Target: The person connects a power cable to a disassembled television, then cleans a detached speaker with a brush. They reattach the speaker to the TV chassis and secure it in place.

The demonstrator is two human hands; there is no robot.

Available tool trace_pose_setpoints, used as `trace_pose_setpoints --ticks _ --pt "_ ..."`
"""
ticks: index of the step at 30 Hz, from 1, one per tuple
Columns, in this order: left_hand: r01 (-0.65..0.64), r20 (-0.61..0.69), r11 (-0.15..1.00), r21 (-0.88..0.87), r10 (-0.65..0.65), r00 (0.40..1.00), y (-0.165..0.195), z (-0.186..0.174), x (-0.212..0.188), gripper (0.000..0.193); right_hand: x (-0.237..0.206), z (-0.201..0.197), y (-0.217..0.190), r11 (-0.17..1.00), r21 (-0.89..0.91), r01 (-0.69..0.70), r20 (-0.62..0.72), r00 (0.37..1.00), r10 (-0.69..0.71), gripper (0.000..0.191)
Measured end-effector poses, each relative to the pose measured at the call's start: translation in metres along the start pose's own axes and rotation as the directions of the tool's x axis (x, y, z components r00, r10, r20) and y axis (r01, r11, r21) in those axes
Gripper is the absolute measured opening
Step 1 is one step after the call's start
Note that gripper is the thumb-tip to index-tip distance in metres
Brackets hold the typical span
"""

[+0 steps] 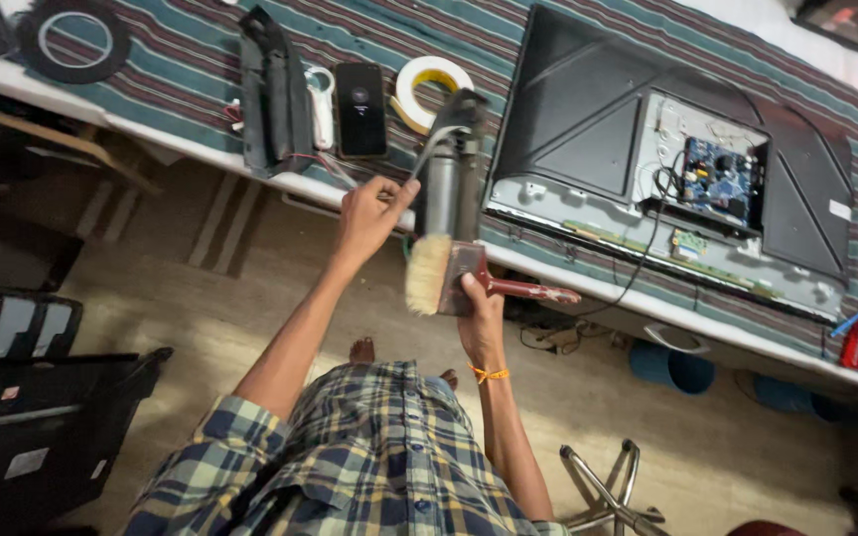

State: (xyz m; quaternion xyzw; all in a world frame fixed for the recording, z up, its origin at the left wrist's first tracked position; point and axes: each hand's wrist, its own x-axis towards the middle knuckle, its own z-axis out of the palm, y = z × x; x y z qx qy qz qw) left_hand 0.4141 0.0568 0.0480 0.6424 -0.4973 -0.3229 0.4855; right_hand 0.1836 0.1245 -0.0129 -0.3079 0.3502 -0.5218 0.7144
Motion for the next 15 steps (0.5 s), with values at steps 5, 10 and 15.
trace_pose_setpoints --ticks 5,10,15 --pt "0.209 0.208 0.811 -0.547 -0.111 0.972 -0.017 0.0 0.009 0.072 -0.007 -0.018 0.007 0.991 -0.093 -0.097 0.09 0.99 0.105 0.05" --pt "0.33 0.219 0.68 -0.655 -0.247 0.944 -0.023 -0.004 0.017 0.075 0.013 -0.022 0.015 0.974 -0.123 -0.191 0.171 0.963 0.21 0.051" --pt "0.132 -0.034 0.79 -0.599 -0.189 0.981 -0.018 -0.009 0.018 0.067 0.012 -0.014 0.014 0.897 -0.426 -0.119 0.081 0.982 0.169 0.048"
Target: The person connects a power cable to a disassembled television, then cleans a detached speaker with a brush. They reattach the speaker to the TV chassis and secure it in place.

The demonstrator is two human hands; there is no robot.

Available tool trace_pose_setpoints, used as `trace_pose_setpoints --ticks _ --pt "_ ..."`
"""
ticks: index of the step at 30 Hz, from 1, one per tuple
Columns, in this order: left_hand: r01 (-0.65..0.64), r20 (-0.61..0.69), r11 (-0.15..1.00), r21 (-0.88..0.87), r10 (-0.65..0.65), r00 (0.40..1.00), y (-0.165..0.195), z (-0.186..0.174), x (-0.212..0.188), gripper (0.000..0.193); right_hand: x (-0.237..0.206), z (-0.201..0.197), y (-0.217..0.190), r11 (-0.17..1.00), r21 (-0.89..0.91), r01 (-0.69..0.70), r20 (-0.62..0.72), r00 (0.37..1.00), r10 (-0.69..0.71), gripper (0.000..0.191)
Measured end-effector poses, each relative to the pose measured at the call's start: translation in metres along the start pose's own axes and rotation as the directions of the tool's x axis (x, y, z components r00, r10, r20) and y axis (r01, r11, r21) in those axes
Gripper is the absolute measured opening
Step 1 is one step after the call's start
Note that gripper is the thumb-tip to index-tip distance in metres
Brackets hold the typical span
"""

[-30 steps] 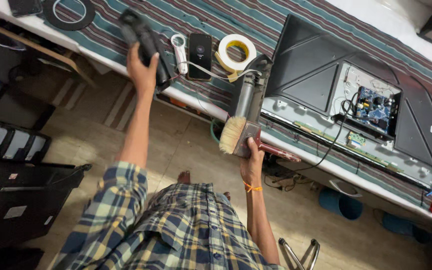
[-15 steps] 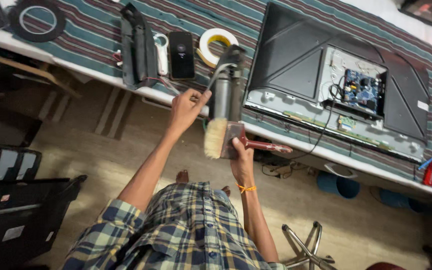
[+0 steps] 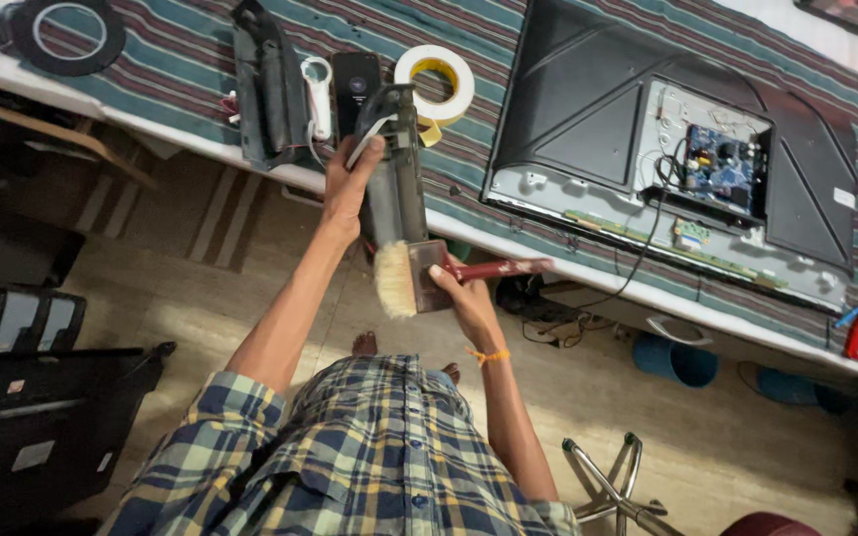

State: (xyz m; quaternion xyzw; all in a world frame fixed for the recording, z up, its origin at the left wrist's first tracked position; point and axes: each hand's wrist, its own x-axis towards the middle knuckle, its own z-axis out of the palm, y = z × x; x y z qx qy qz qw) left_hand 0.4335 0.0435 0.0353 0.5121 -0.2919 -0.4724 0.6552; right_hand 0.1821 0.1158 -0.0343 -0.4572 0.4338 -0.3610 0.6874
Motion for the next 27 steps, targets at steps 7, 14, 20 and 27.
trace_pose_setpoints --ticks 7,14,20,27 --pt "-0.298 0.042 0.864 0.406 0.308 0.95 0.019 -0.006 -0.001 0.066 -0.011 0.02 -0.081 0.716 -0.581 0.386 -0.171 0.803 -0.571 0.032" --pt "-0.416 0.099 0.831 0.37 0.41 0.907 0.024 0.007 0.007 0.055 0.024 0.082 -0.047 0.316 -0.878 0.359 0.029 0.699 -0.715 0.027" --pt "-0.499 0.15 0.723 0.478 0.493 0.857 0.026 0.007 0.014 0.055 0.031 0.046 -0.052 0.413 -0.775 0.478 -0.032 0.624 -0.781 0.036" --pt "-0.444 0.031 0.807 0.39 0.47 0.882 0.034 0.012 0.016 0.053 0.01 0.079 -0.061 0.366 -0.694 0.62 0.142 0.617 -0.774 0.039"
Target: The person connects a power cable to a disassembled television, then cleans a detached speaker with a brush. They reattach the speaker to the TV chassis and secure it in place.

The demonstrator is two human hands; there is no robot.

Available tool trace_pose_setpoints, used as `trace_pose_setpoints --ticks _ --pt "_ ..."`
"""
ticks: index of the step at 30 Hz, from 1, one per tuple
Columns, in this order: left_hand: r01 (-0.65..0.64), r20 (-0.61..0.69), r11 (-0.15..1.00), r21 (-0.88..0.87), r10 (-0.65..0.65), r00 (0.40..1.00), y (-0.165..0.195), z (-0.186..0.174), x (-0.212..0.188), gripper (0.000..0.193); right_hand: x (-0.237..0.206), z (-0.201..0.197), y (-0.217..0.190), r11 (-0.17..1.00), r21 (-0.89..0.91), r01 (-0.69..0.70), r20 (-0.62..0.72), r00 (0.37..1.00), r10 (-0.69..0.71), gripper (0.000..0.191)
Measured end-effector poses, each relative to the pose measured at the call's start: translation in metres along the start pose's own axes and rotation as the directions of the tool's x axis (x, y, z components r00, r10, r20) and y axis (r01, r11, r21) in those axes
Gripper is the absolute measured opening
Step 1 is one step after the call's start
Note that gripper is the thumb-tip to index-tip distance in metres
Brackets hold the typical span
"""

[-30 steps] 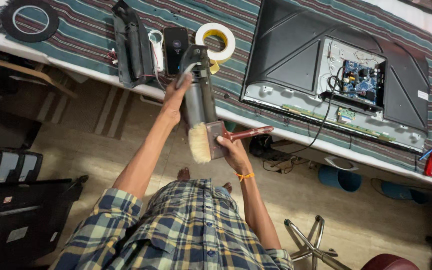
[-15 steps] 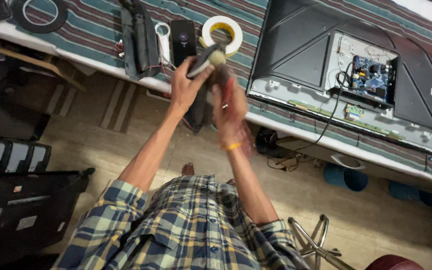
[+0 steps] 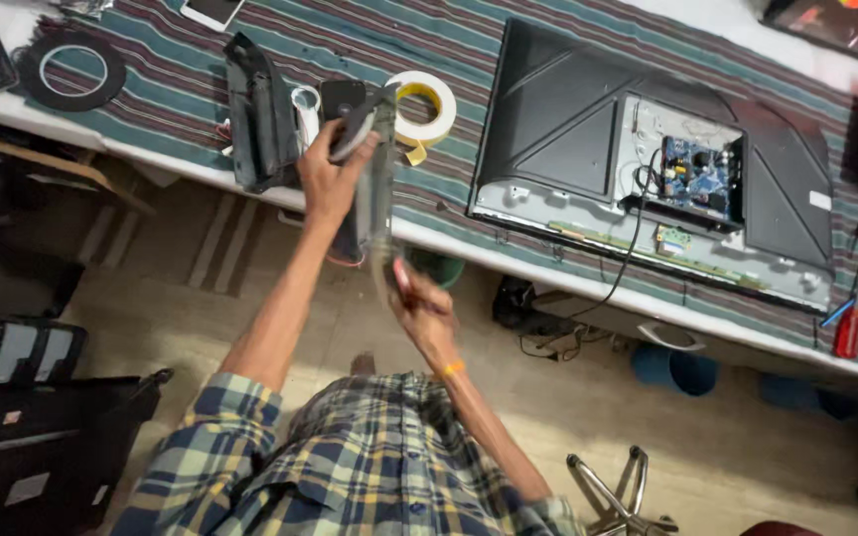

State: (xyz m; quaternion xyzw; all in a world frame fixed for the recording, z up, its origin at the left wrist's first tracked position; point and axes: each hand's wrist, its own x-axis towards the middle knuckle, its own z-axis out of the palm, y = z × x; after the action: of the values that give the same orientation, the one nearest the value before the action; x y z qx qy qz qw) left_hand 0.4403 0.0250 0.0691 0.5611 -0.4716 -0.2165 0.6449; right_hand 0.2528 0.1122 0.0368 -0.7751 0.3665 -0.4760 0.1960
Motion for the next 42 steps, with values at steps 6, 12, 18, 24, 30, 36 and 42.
trace_pose_setpoints --ticks 6,12,18,24,30,36,42 --pt "-0.054 0.098 0.997 0.056 0.049 0.994 0.005 0.002 -0.002 0.048 0.024 -0.015 0.023 0.952 -0.239 -0.192 -0.1 0.98 0.173 0.012" --pt "-0.142 -0.001 0.985 0.1 0.143 0.99 0.002 0.001 0.0 0.048 0.004 -0.003 -0.011 0.993 0.118 -0.024 -0.131 0.991 0.039 0.025" --pt "-0.032 0.059 0.998 0.061 0.028 0.998 0.001 0.002 -0.01 0.049 0.004 0.004 0.049 0.89 0.331 -0.315 -0.124 0.92 0.371 0.022" --pt "-0.124 -0.057 0.988 0.092 0.13 0.99 0.006 -0.014 0.013 0.056 -0.034 0.013 0.044 0.951 0.307 -0.042 -0.019 0.999 0.051 0.031" --pt "0.035 0.114 0.999 -0.03 -0.031 0.993 0.007 -0.001 -0.009 0.057 0.024 0.019 0.054 0.987 -0.09 -0.131 -0.219 0.97 0.109 0.025" --pt "0.143 0.046 0.95 -0.278 -0.136 0.99 -0.005 -0.026 0.005 0.067 -0.003 -0.004 0.047 0.998 -0.034 -0.058 0.325 0.943 0.066 0.027" --pt "0.208 0.154 0.904 -0.374 -0.161 0.975 -0.009 -0.016 0.006 0.073 0.019 0.017 -0.007 0.986 -0.153 -0.059 0.085 0.994 0.073 0.022"
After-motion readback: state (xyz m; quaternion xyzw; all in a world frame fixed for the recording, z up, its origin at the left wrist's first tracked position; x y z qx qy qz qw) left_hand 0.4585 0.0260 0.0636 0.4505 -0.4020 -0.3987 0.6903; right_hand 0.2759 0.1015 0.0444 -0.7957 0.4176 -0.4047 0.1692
